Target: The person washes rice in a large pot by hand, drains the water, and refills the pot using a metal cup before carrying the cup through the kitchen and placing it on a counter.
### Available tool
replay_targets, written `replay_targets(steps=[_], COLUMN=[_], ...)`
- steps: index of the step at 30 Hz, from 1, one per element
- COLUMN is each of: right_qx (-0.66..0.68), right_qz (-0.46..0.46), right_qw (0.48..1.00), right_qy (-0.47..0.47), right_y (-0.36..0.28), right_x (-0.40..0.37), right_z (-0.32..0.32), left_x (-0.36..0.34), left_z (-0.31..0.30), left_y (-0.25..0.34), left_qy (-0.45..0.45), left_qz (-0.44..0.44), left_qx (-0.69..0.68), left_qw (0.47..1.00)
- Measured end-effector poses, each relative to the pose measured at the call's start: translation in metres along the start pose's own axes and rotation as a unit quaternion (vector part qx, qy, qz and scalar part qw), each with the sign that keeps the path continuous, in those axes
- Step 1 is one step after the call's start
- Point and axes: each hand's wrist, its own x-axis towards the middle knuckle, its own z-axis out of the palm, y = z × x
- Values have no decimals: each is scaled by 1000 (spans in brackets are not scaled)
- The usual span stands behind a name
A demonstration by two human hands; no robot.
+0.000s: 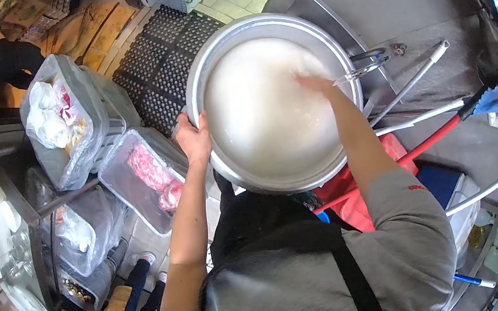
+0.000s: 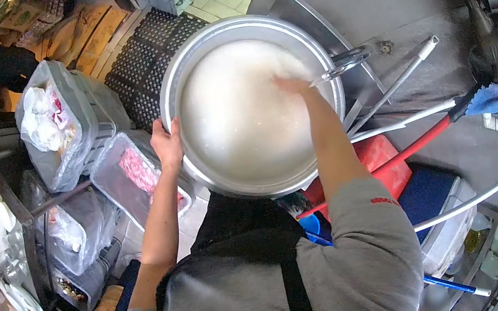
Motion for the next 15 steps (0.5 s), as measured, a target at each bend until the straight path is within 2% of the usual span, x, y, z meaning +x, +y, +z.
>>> replay_targets(steps=[2, 6, 9, 12, 15], right_qx=[159, 425, 583, 615, 640], right_qz=[27, 83, 62, 37, 5], right_qw=[984, 900, 807, 780, 755], right_qy=[-82, -40, -76, -109, -141], right_y=[-11, 47, 1, -17, -35], right_x=[-70, -51, -100, -83, -57], right_z=[-7, 76, 100, 130, 146], left_x=[-1, 0, -2, -3, -3], left_z=[-1, -4, -4, -5, -11], left_y=[1, 4, 8, 10, 20], left_qy=[0, -2, 0, 7, -24], left_qz=[5, 11, -5, -3, -38], left_qx=[-4, 1, -22, -26, -26], left_qw=[1000, 1000, 1000, 1000, 999])
